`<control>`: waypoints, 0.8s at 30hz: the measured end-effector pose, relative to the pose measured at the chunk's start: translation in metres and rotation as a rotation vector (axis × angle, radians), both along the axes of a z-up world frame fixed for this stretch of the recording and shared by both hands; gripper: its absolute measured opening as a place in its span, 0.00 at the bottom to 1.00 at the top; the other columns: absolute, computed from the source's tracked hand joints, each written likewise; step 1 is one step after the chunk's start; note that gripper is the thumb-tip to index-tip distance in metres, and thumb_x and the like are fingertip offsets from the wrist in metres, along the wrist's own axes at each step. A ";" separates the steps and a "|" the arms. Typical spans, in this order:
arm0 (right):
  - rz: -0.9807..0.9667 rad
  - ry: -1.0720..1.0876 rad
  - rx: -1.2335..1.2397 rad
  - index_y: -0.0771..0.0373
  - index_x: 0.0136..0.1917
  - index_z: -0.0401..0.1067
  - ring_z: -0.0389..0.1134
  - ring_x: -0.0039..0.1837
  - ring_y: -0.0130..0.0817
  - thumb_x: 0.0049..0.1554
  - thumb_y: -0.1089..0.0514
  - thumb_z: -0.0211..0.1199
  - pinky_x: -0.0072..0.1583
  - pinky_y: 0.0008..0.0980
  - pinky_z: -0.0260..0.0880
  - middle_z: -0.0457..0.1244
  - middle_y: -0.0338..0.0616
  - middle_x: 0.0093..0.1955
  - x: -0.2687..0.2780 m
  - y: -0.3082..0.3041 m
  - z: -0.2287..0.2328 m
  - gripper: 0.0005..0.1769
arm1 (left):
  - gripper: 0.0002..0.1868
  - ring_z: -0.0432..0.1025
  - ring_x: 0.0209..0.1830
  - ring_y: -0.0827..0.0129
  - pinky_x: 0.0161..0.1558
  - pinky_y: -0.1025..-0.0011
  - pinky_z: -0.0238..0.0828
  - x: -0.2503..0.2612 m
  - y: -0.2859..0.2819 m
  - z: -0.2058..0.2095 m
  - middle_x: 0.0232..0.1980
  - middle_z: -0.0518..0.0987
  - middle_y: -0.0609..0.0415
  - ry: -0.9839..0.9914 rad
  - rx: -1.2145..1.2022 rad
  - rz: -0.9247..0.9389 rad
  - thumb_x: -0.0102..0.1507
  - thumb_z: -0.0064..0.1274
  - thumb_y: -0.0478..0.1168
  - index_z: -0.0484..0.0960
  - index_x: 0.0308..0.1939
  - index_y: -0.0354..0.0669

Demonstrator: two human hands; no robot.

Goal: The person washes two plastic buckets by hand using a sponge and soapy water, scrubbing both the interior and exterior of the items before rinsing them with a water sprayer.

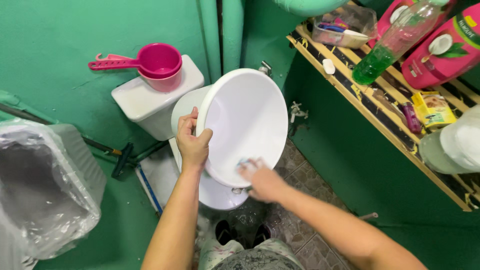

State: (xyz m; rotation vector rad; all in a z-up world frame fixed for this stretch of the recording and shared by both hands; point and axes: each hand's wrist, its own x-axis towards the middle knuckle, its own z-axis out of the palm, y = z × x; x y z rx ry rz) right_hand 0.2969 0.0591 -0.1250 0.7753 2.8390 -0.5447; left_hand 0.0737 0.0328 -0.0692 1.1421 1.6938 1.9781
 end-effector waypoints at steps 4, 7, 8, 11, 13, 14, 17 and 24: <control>0.131 0.331 -0.048 0.57 0.77 0.58 0.56 0.78 0.54 0.47 0.65 0.63 0.74 0.51 0.61 0.56 0.50 0.79 0.016 0.001 -0.029 0.45 | 0.03 0.68 0.73 0.55 0.69 0.65 0.62 0.010 -0.004 0.012 0.53 0.75 0.49 0.083 -0.015 -0.053 0.54 0.53 0.30 0.76 0.30 0.35; 0.203 -0.111 0.433 0.48 0.75 0.60 0.54 0.76 0.56 0.43 0.69 0.62 0.71 0.67 0.53 0.53 0.46 0.79 0.033 0.045 -0.035 0.47 | 0.04 0.68 0.73 0.56 0.70 0.65 0.61 0.013 -0.003 0.017 0.54 0.75 0.49 0.103 -0.019 -0.081 0.54 0.54 0.30 0.75 0.30 0.34; 0.206 -0.035 0.437 0.50 0.73 0.62 0.55 0.75 0.56 0.46 0.67 0.61 0.71 0.64 0.55 0.55 0.48 0.77 0.042 0.048 -0.038 0.41 | 0.04 0.68 0.73 0.57 0.71 0.65 0.60 0.016 -0.005 0.016 0.55 0.75 0.48 0.109 -0.021 -0.091 0.54 0.54 0.30 0.75 0.31 0.34; 0.219 0.154 0.488 0.55 0.67 0.67 0.59 0.72 0.56 0.53 0.61 0.58 0.69 0.59 0.59 0.60 0.49 0.72 0.056 0.061 -0.039 0.27 | 0.05 0.67 0.73 0.56 0.70 0.66 0.60 0.013 0.005 0.022 0.57 0.73 0.46 0.055 -0.026 -0.130 0.54 0.53 0.33 0.77 0.33 0.34; 0.258 0.231 0.539 0.55 0.66 0.69 0.61 0.71 0.54 0.53 0.60 0.56 0.68 0.57 0.61 0.63 0.48 0.70 0.059 0.061 -0.040 0.26 | 0.12 0.66 0.70 0.53 0.70 0.63 0.61 0.002 0.013 0.026 0.61 0.71 0.45 0.115 -0.072 -0.153 0.54 0.53 0.35 0.77 0.39 0.33; 0.258 0.264 0.550 0.55 0.65 0.69 0.62 0.71 0.54 0.54 0.60 0.56 0.68 0.56 0.63 0.63 0.48 0.70 0.062 0.060 -0.041 0.25 | 0.15 0.66 0.69 0.51 0.70 0.62 0.62 -0.002 0.013 0.025 0.63 0.70 0.44 0.144 -0.098 -0.164 0.54 0.53 0.36 0.77 0.43 0.32; 0.245 0.339 0.598 0.55 0.64 0.70 0.65 0.68 0.52 0.55 0.59 0.57 0.66 0.55 0.65 0.65 0.48 0.68 0.063 0.066 -0.038 0.22 | 0.35 0.51 0.78 0.39 0.72 0.53 0.49 -0.005 0.014 0.011 0.71 0.66 0.36 0.427 -0.131 -0.063 0.55 0.60 0.39 0.70 0.64 0.28; 0.131 0.378 0.523 0.51 0.61 0.74 0.70 0.62 0.56 0.51 0.64 0.62 0.61 0.50 0.71 0.67 0.56 0.61 0.045 0.067 -0.054 0.24 | 0.46 0.59 0.71 0.45 0.70 0.60 0.54 0.028 -0.011 -0.050 0.69 0.63 0.35 0.047 -0.207 -0.006 0.50 0.55 0.34 0.58 0.73 0.34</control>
